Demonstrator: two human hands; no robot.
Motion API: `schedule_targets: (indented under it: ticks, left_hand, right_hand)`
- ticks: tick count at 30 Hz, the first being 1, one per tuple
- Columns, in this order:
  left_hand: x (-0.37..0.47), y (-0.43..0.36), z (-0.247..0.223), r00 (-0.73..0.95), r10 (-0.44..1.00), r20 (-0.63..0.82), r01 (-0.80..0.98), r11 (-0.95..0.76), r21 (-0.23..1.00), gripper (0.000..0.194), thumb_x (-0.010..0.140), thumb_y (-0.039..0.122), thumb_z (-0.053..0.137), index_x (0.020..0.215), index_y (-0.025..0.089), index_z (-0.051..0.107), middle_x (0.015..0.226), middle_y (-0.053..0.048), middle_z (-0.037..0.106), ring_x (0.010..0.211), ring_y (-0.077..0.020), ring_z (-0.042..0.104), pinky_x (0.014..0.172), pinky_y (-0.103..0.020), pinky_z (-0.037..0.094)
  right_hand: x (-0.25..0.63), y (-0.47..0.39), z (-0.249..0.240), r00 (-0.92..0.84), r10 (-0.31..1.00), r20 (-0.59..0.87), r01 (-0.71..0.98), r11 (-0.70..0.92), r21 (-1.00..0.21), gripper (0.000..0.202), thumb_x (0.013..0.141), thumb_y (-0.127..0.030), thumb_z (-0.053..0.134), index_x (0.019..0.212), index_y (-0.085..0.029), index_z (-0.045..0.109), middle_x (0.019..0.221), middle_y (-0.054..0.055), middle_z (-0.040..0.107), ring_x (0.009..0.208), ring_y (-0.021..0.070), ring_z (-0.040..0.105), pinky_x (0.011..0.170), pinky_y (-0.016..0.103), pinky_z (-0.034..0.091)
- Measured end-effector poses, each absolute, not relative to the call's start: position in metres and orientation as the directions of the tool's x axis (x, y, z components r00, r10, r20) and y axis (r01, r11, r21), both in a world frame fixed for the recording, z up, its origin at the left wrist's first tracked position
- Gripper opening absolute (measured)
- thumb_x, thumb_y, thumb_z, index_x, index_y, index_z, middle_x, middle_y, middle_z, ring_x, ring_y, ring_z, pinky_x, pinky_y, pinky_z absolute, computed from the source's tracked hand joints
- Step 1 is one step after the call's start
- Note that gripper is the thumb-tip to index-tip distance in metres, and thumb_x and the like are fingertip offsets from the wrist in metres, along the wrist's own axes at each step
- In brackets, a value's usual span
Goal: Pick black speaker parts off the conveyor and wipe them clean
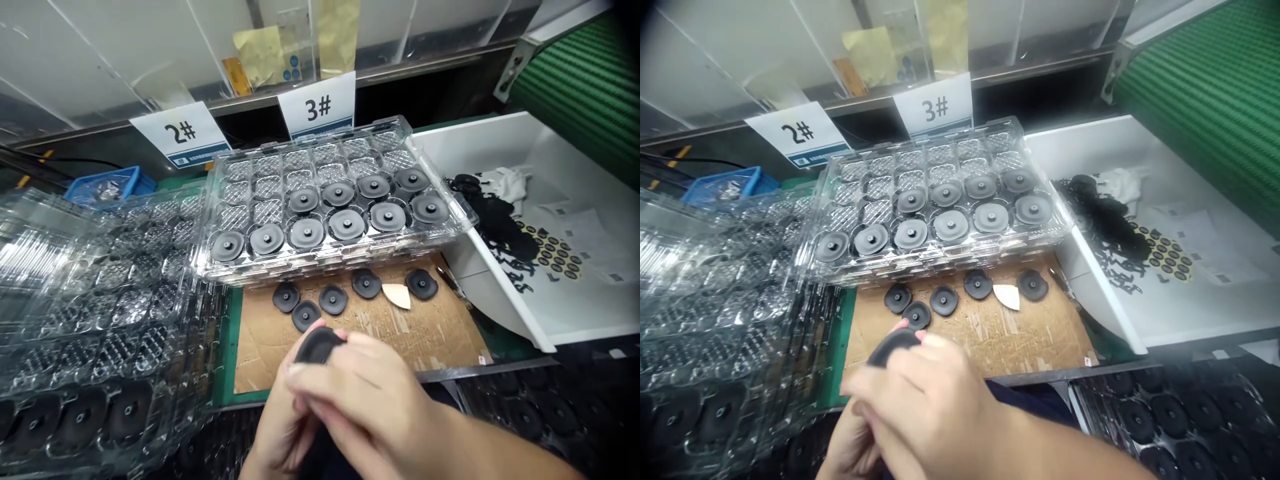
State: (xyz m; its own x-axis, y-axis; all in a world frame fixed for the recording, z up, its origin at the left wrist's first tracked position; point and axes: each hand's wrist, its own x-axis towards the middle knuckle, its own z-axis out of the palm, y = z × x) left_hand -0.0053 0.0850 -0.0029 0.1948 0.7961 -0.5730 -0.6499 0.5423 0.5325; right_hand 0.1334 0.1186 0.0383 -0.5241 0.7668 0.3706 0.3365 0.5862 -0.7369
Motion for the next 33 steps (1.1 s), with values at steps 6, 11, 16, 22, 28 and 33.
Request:
schedule_targets:
  ticks: [6, 11, 16, 22, 28, 33]
  left_hand:
    - [-0.008, 0.085, -0.006, 0.253, 0.826, -0.504, -0.661, 0.528, 0.533, 0.071, 0.043, 0.039, 0.081, 0.109, 0.023, 0.062, 0.104, -0.007, 0.069, 0.108, -0.0304, 0.055, 0.099, -0.039, 0.038]
    - [-0.006, 0.082, -0.003, 0.271, 0.797, -0.54, -0.668, 0.56, 0.49, 0.066, 0.051, 0.032, 0.08, 0.113, 0.023, 0.06, 0.111, -0.006, 0.066, 0.1, -0.025, 0.061, 0.092, -0.034, 0.045]
    - [-0.013, 0.081, 0.001, 0.344, 0.816, -0.464, -0.732, 0.542, 0.412, 0.062, 0.053, 0.03, 0.079, 0.112, 0.028, 0.06, 0.131, -0.005, 0.053, 0.103, -0.0301, 0.06, 0.082, -0.032, 0.052]
    - [-0.014, 0.084, -0.014, 0.459, 0.806, -0.374, -0.758, 0.575, 0.309, 0.063, 0.058, 0.04, 0.074, 0.116, 0.028, 0.056, 0.129, -0.004, 0.056, 0.11, -0.0294, 0.055, 0.085, -0.031, 0.051]
    - [-0.003, 0.086, -0.013, 0.522, 0.774, -0.358, -0.726, 0.624, 0.29, 0.059, 0.059, 0.039, 0.074, 0.114, 0.026, 0.059, 0.118, -0.006, 0.064, 0.106, -0.0281, 0.059, 0.083, -0.031, 0.052]
    - [0.0, 0.075, -0.018, 0.368, 0.812, -0.452, -0.708, 0.56, 0.43, 0.064, 0.056, 0.041, 0.075, 0.115, 0.026, 0.058, 0.099, -0.004, 0.069, 0.091, -0.021, 0.064, 0.082, -0.028, 0.05]
  right_hand:
    - [0.162, 0.11, 0.044, -0.447, 0.859, 0.251, 0.506, 0.474, -0.721, 0.025, 0.083, -0.006, 0.046, 0.102, -0.015, 0.06, 0.074, 0.003, 0.061, 0.064, 0.0137, 0.051, 0.061, 0.028, 0.04]
    - [0.159, 0.137, 0.039, -0.54, 0.732, 0.415, 0.31, 0.632, -0.71, 0.026, 0.087, -0.01, 0.043, 0.1, -0.019, 0.064, 0.087, 0.004, 0.064, 0.072, 0.014, 0.053, 0.068, 0.028, 0.043]
    - [0.171, 0.134, -0.006, -0.217, 0.976, 0.023, 0.374, 0.105, -0.921, 0.023, 0.089, -0.023, 0.047, 0.107, -0.025, 0.061, 0.1, 0.001, 0.065, 0.092, 0.0138, 0.058, 0.08, 0.024, 0.045]
    - [0.188, 0.082, -0.066, -0.224, 0.923, -0.314, 0.473, -0.178, -0.863, 0.028, 0.088, -0.032, 0.045, 0.11, -0.023, 0.061, 0.111, 0.005, 0.064, 0.102, 0.0212, 0.059, 0.083, 0.032, 0.049]
    - [0.198, 0.101, -0.004, -0.082, 0.997, 0.004, 0.501, 0.045, -0.864, 0.024, 0.088, -0.023, 0.049, 0.109, -0.028, 0.058, 0.109, -0.002, 0.064, 0.099, 0.0141, 0.058, 0.078, 0.022, 0.047]
    - [0.166, 0.119, 0.037, -0.476, 0.761, 0.441, 0.332, 0.62, -0.711, 0.026, 0.088, -0.015, 0.047, 0.112, -0.02, 0.057, 0.092, 0.001, 0.068, 0.077, 0.0132, 0.059, 0.069, 0.027, 0.041]
